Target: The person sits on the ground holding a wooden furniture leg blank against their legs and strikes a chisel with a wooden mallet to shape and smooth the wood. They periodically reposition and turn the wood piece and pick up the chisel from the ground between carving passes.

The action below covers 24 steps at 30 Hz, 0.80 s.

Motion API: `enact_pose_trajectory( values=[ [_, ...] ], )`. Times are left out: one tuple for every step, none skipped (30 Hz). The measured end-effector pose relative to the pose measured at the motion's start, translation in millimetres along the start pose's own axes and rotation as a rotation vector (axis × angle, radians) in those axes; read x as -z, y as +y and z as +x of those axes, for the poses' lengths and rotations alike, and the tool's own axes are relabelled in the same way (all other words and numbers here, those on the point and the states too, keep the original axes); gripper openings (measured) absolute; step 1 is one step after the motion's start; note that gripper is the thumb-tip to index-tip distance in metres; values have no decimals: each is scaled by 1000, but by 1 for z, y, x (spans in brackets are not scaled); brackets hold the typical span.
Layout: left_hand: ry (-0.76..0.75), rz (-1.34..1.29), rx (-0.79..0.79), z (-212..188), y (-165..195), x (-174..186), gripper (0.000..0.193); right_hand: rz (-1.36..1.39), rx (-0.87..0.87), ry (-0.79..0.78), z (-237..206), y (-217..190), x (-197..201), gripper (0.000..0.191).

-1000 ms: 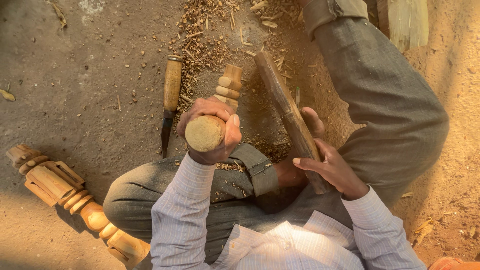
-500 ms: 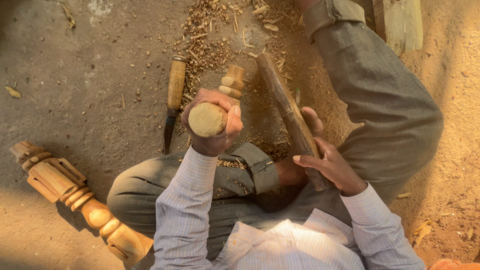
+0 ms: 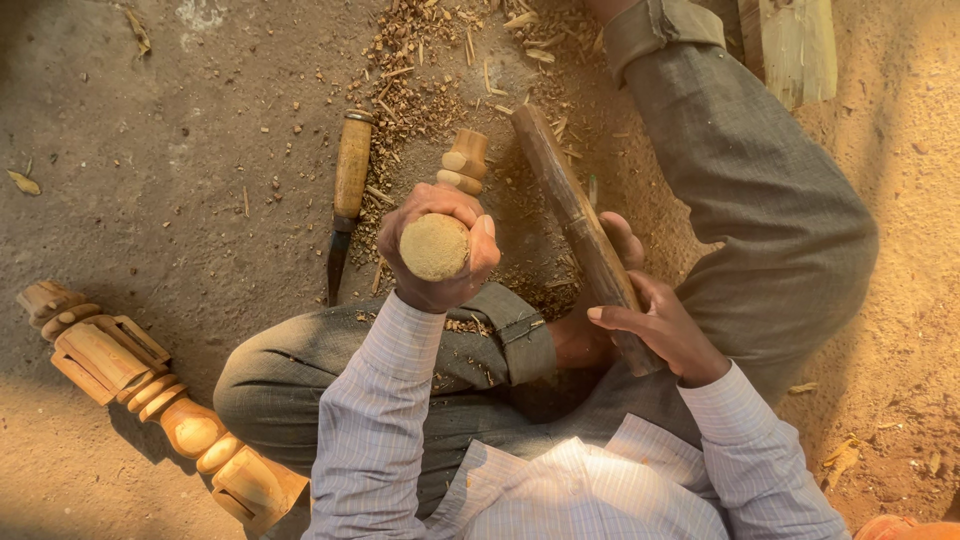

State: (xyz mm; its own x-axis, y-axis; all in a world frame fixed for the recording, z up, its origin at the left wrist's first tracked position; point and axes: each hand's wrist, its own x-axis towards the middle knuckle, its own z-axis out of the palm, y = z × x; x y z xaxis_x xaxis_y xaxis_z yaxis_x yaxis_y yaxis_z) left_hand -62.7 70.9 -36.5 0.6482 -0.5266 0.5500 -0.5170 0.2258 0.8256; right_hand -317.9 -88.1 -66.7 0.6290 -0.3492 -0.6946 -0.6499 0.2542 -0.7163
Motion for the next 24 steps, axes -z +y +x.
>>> enact_pose_trajectory(
  values=[
    [-3, 4, -5, 0, 0, 0, 21, 33, -34, -4, -3, -2, 1, 61],
    [-7, 8, -11, 0, -1, 0, 22, 66, -65, -8, -7, -3, 2, 60],
    [0, -1, -15, 0, -1, -1, 22, 112, -31, -16, -12, -5, 4, 59],
    [9, -8, -18, 1, -2, -1, 22, 156, 3, -26, -17, -6, 5, 59],
    [17, -15, -21, 1, -3, -1, 23, 200, 36, -37, -22, -7, 6, 59],
    [29, -40, -13, 2, -4, -2, 23, 258, 89, -81, -28, -8, 8, 60],
    [42, -63, -6, 2, -4, -2, 25, 315, 143, -127, -33, -8, 8, 62],
    [55, -87, 0, 2, -5, -2, 26, 372, 197, -173, -36, -9, 7, 63],
    [51, -90, 1, 1, -5, -2, 23, 391, 212, -190, -39, -9, 6, 62],
    [47, -92, 2, 0, -5, -2, 21, 408, 228, -208, -41, -9, 3, 62],
    [43, -95, 1, 0, -5, -2, 19, 426, 245, -225, -43, -9, 1, 61],
    [44, -89, 12, -1, -5, -2, 19, 347, 295, -172, -46, -9, -2, 59],
    [50, -82, 21, -1, -5, -2, 19, 265, 344, -122, -48, -9, -5, 57],
    [54, -72, 37, -2, -5, -3, 19, 186, 388, -75, -51, -10, -6, 54],
    [48, -53, 29, -2, -5, -3, 19, 113, 420, -26, -54, -12, -7, 56],
    [46, -33, 13, -1, -6, -4, 19, 36, 460, 21, -56, -16, -5, 57],
    [49, -11, -11, 0, -7, -5, 19, -45, 509, 68, -57, -22, -2, 59],
    [53, -31, -24, 1, -8, -6, 19, -117, 553, 108, -61, -29, 2, 59],
    [55, -50, -32, 1, -9, -7, 19, -188, 593, 147, -67, -38, 8, 59],
    [58, -72, -51, 2, -10, -8, 19, -260, 642, 192, -68, -49, 12, 59],
    [60, -76, -53, 3, -10, -9, 19, -270, 694, 183, -69, -63, 16, 56],
    [63, -81, -52, 3, -10, -9, 20, -280, 742, 172, -73, -79, 22, 53],
    [67, -85, -48, 2, -11, -9, 21, -289, 788, 157, -74, -95, 24, 50],
    [61, -87, -42, 1, -11, -9, 21, -298, 821, 146, -81, -110, 23, 53]
  ],
)
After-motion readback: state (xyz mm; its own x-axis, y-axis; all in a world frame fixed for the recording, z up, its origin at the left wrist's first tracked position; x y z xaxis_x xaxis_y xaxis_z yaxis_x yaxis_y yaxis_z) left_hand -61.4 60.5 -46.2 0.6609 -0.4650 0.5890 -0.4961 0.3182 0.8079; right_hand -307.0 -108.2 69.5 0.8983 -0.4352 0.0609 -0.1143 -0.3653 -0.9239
